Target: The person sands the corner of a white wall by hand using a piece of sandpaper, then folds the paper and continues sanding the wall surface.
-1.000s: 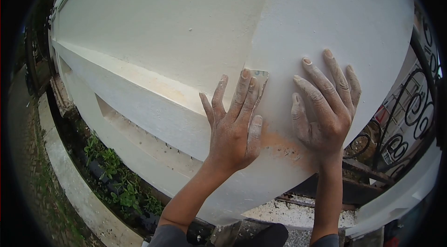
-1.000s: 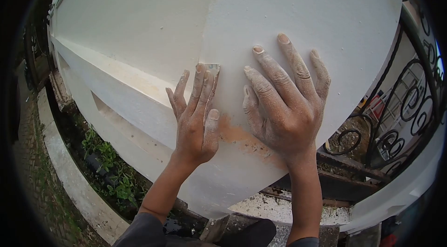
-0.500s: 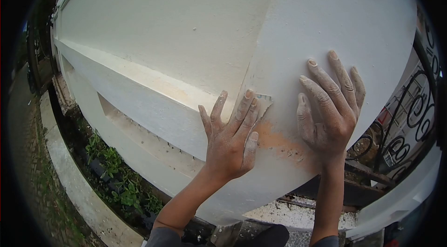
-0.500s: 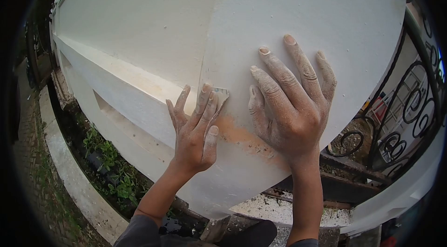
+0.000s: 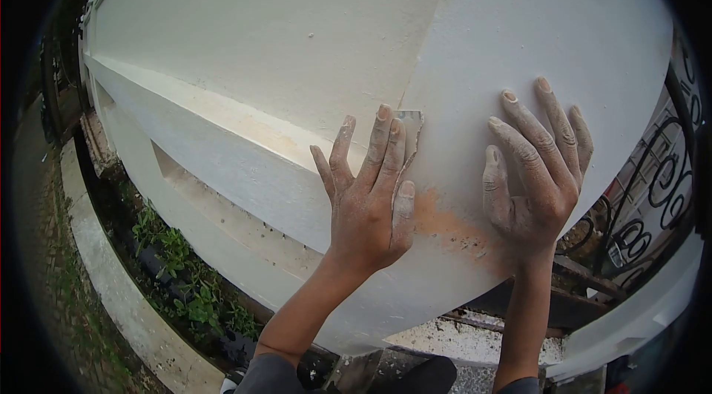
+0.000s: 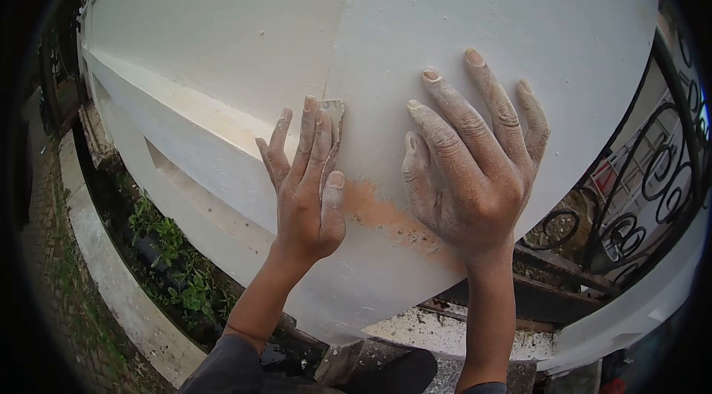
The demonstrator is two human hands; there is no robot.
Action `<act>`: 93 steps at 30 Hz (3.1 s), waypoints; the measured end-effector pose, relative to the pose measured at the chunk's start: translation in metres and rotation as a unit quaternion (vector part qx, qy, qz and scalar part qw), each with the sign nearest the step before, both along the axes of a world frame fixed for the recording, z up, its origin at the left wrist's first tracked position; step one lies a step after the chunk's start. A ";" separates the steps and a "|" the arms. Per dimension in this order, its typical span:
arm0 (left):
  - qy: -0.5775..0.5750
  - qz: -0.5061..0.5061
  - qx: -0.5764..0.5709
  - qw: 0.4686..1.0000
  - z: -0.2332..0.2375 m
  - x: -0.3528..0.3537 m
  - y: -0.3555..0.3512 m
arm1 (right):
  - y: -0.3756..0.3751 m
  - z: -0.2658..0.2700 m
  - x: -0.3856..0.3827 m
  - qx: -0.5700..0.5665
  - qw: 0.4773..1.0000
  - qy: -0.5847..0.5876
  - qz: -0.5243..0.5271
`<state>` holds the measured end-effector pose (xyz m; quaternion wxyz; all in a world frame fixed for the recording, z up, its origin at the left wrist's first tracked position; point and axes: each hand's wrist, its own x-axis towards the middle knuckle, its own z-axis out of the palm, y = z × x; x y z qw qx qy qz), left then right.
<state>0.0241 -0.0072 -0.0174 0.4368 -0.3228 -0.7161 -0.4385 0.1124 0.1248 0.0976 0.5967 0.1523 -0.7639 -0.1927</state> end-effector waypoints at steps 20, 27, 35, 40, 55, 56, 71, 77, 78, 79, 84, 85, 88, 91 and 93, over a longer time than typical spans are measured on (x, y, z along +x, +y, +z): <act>0.004 -0.025 0.023 0.999 -0.007 -0.002 0.004 | 0.000 0.000 0.000 0.000 1.000 0.001 0.003; -0.023 -0.013 -0.033 0.999 -0.036 0.012 0.000 | 0.001 0.001 0.000 0.003 1.000 0.008 0.006; -0.015 -0.045 0.001 0.999 -0.022 0.007 0.001 | 0.002 0.000 0.000 0.003 1.000 0.005 0.013; 0.001 -0.009 -0.008 1.000 -0.015 0.002 0.001 | 0.002 -0.001 -0.001 -0.002 1.000 0.008 0.018; -0.031 -0.029 0.009 0.999 -0.004 -0.001 -0.006 | 0.001 0.002 0.001 0.003 1.000 0.004 0.025; -0.041 -0.033 0.005 0.999 -0.012 0.004 -0.007 | 0.001 0.001 0.001 0.003 1.000 0.003 0.025; 0.002 0.017 -0.019 1.000 -0.008 -0.001 0.002 | 0.001 0.000 0.001 0.005 1.000 0.010 0.004; -0.016 -0.022 -0.009 1.000 -0.018 0.009 0.006 | 0.000 0.000 0.002 0.031 0.999 -0.004 -0.008; -0.023 -0.018 -0.026 0.999 -0.028 0.014 0.005 | 0.000 0.000 0.002 0.027 1.000 -0.003 -0.010; -0.023 -0.013 -0.035 0.999 -0.032 0.015 0.005 | 0.000 0.000 0.001 0.024 1.000 -0.003 -0.010; 0.020 -0.018 0.010 1.000 0.015 -0.002 0.004 | -0.001 -0.001 0.001 0.021 1.000 0.003 -0.013; 0.022 -0.032 0.026 0.999 0.020 -0.002 0.003 | -0.001 -0.001 0.001 0.023 1.000 0.002 -0.014; -0.016 -0.038 -0.010 0.999 -0.014 0.009 0.002 | -0.001 -0.001 0.001 0.023 1.000 0.003 -0.014; -0.023 -0.027 -0.027 0.999 -0.029 0.013 -0.001 | -0.002 -0.001 -0.001 0.022 1.000 0.011 -0.008; -0.008 -0.031 -0.007 0.999 -0.004 0.006 -0.001 | -0.003 -0.001 -0.001 0.023 1.000 0.012 -0.011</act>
